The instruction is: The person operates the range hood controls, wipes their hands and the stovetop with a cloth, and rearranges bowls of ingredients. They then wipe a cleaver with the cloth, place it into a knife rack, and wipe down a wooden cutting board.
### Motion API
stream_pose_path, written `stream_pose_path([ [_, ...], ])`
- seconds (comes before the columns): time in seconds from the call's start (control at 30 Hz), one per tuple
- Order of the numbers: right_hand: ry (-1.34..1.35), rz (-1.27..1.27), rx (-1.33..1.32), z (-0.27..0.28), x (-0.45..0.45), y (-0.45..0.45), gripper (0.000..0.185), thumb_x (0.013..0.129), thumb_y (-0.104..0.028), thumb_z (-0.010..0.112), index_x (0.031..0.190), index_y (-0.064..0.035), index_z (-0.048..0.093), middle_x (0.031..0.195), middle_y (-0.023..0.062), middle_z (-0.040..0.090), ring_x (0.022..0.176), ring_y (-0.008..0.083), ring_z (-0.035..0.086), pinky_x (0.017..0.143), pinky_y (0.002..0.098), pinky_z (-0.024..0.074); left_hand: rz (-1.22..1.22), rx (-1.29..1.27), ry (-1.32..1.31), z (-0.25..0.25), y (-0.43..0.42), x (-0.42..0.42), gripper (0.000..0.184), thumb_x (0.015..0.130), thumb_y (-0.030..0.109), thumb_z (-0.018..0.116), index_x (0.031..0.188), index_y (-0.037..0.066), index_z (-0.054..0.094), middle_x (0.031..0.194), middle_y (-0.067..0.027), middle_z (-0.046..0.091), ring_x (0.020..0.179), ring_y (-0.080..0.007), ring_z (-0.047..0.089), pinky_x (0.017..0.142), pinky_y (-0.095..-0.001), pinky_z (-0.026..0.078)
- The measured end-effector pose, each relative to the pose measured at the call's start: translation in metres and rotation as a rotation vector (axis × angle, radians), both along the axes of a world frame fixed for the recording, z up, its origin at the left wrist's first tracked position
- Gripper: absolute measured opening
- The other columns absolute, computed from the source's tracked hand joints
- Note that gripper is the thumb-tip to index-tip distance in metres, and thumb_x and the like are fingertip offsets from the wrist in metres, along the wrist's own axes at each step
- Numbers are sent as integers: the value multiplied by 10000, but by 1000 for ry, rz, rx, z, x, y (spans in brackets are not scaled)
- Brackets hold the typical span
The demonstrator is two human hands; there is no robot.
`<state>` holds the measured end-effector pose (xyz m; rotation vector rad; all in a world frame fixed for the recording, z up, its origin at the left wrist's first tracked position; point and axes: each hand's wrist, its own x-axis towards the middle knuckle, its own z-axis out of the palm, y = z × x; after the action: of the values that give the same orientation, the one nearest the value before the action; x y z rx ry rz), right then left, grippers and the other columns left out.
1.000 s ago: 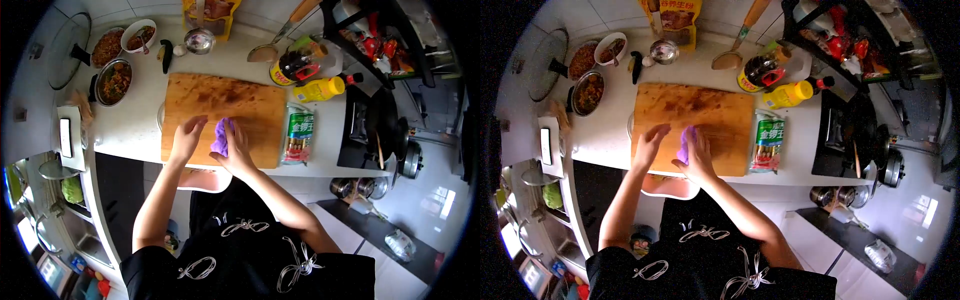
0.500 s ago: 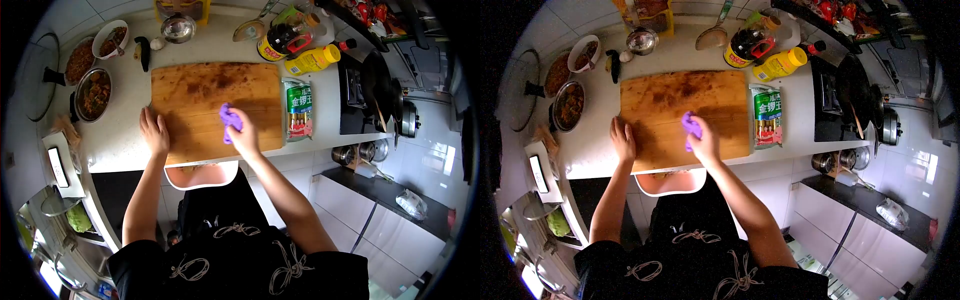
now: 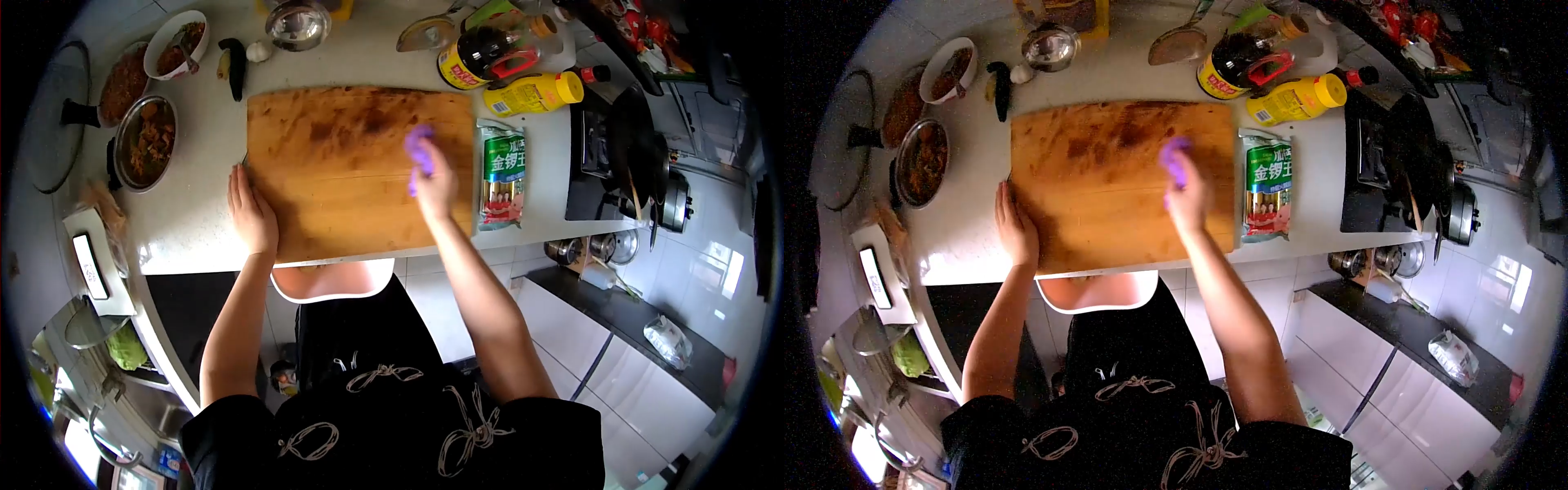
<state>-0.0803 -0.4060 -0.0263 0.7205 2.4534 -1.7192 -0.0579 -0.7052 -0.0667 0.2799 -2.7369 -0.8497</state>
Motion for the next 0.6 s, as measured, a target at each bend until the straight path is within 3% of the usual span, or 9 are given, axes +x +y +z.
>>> stream_pose_path([
  [0.13,397,287,430,4,30,-73,390,684,78,635,1032,-88,686,1110,94,659,1002,257,634,854,352,517,11,-6,-20,-1,-1,-1,439,945,79,403,1382,51,405,1418,-133,426,1323,-322,373,1085,-400,329],
  [0.27,396,512,314,7,53,-93,370,673,76,633,995,-98,689,1101,82,660,1029,273,618,880,353,500,4,2,-4,-6,-3,1,439,942,89,414,1378,47,407,1399,-147,440,1296,-337,398,1071,-404,339],
  [0.33,370,470,87,11,40,-87,347,722,78,593,1016,-85,680,1003,80,685,856,211,671,733,325,543,10,41,24,-4,-7,-2,417,946,113,426,1358,46,428,1352,-151,476,1250,-342,434,1039,-412,365],
  [0.37,-197,332,-313,20,42,-73,333,776,76,545,1044,-79,669,877,66,687,620,131,647,519,288,523,18,80,35,-4,-10,-5,408,943,122,435,1345,51,444,1322,-154,494,1222,-344,452,1019,-418,379],
  [0.4,12,239,-391,16,39,-65,359,811,85,510,1101,-77,646,786,44,659,470,77,559,385,251,448,18,117,38,-4,-13,-5,400,940,131,444,1332,56,460,1292,-157,512,1194,-346,471,998,-425,394],
  [0.43,-2,158,-534,22,33,-48,405,812,107,495,1150,-75,623,829,58,659,491,84,556,396,250,458,51,91,-37,-2,-18,-5,372,935,146,457,1296,60,484,1251,-155,528,1159,-346,484,973,-431,404],
  [0.47,72,105,-376,27,28,-35,416,814,115,497,1179,-55,601,869,67,653,552,86,574,448,243,489,84,66,-109,-1,-23,-9,346,930,161,469,1260,65,509,1210,-153,545,1124,-346,498,949,-436,414],
  [0.53,67,7,-367,19,24,-11,415,782,120,524,1158,-30,617,983,56,659,781,90,611,669,220,505,124,14,-227,3,-28,-22,289,921,189,490,1178,69,547,1140,-147,569,1055,-348,523,901,-443,434],
  [0.6,29,-49,-288,0,31,-14,408,789,101,542,1166,-36,616,983,51,662,800,94,615,691,230,508,127,-44,-342,6,-31,-32,239,912,215,508,1087,67,574,1081,-141,585,986,-350,548,855,-444,453],
])
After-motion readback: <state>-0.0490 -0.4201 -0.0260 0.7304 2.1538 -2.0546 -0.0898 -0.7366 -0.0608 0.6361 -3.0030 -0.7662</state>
